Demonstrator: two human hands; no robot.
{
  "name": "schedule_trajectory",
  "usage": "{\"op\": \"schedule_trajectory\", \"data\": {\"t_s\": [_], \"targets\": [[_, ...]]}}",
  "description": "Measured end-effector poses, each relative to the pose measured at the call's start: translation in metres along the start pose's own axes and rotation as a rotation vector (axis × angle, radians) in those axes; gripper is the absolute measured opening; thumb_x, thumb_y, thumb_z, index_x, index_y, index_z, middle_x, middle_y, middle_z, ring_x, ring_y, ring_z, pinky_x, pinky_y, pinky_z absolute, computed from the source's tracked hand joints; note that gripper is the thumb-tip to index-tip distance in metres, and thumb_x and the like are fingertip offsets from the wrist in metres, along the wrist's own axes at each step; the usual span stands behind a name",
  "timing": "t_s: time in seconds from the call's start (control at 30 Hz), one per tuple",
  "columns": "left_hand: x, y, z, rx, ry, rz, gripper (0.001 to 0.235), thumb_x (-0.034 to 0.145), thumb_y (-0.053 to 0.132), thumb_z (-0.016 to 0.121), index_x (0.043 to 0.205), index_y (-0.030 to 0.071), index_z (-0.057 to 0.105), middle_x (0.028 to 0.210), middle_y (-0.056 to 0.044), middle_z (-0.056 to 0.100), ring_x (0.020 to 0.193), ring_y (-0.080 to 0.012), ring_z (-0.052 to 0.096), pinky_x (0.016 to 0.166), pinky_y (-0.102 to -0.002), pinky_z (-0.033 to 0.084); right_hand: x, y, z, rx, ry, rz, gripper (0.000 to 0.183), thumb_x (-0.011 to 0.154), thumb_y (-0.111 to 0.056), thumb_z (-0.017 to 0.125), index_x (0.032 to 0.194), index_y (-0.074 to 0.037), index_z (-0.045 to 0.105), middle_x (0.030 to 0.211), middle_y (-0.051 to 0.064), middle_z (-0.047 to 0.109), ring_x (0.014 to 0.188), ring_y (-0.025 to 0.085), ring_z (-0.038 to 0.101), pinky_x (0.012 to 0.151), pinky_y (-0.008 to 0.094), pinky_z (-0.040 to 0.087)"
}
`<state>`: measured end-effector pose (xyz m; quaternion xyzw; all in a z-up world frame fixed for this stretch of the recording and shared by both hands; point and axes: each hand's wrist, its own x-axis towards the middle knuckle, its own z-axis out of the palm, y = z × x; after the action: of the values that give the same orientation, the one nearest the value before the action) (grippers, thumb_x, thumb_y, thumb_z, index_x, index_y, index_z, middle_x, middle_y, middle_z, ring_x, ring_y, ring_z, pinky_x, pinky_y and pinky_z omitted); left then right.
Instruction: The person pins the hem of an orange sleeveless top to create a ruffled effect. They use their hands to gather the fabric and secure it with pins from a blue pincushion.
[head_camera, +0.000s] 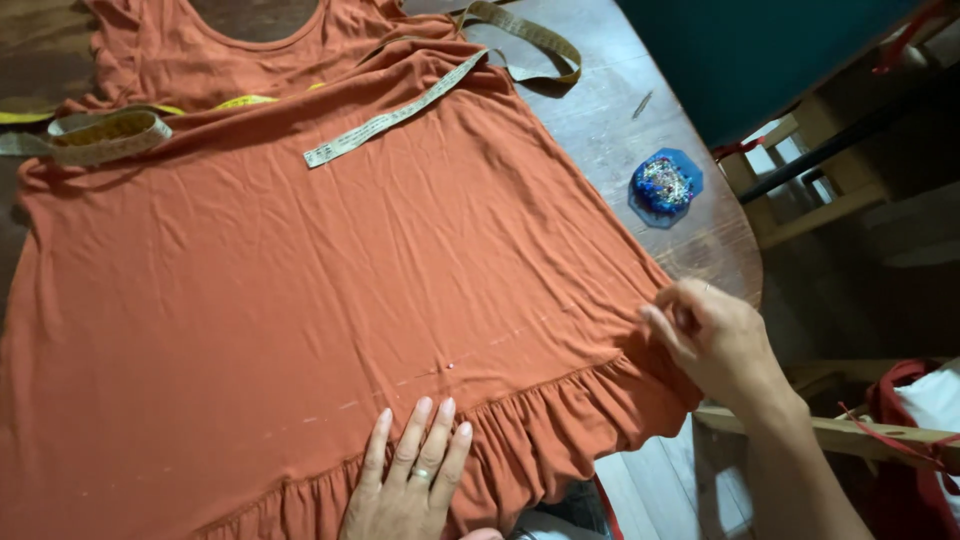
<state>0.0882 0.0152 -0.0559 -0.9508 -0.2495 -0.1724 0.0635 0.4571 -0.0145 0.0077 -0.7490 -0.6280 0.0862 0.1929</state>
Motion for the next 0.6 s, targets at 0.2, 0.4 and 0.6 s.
{"op": "schedule_trajectory", "data": {"t_s": [0.2, 0.4, 0.6], "targets": [[-0.003, 0.001, 0.004, 0.033, 0.147, -0.078, 0.094, 0.094, 0.083, 0.016, 0.141, 0.008, 0.049, 0.148, -0.012, 0.051, 0.139, -0.0298, 0.045, 0.114, -0.055, 0.036, 0.015, 0.009, 0.006, -0.192, 0.078, 0.089, 0.025, 0.098, -0.03, 0.06, 0.117, -0.017, 0.069, 0.091, 0.002, 0.069, 0.081, 0.022, 0.066, 0.07, 0.037, 0.051], [-0.005, 0.0, 0.004, 0.068, 0.091, -0.075, 0.1, 0.09, 0.09, 0.024, 0.14, 0.008, 0.05, 0.147, -0.012, 0.05, 0.138, -0.0313, 0.044, 0.112, -0.056, 0.037, 0.012, 0.015, 0.01, -0.133, 0.203, -0.008, 0.022, 0.1, -0.025, 0.062, 0.115, -0.011, 0.069, 0.102, 0.005, 0.072, 0.082, 0.022, 0.066, 0.074, 0.036, 0.051], [-0.016, -0.003, 0.017, 0.099, 0.147, -0.072, 0.097, 0.089, 0.092, 0.032, 0.133, 0.009, 0.058, 0.137, -0.01, 0.058, 0.129, -0.0297, 0.053, 0.108, -0.054, 0.042, 0.016, 0.049, 0.007, 0.073, 0.167, 0.194, 0.008, 0.095, -0.012, 0.064, 0.102, -0.01, 0.066, 0.089, 0.006, 0.07, 0.078, 0.02, 0.064, 0.074, 0.034, 0.049]]}}
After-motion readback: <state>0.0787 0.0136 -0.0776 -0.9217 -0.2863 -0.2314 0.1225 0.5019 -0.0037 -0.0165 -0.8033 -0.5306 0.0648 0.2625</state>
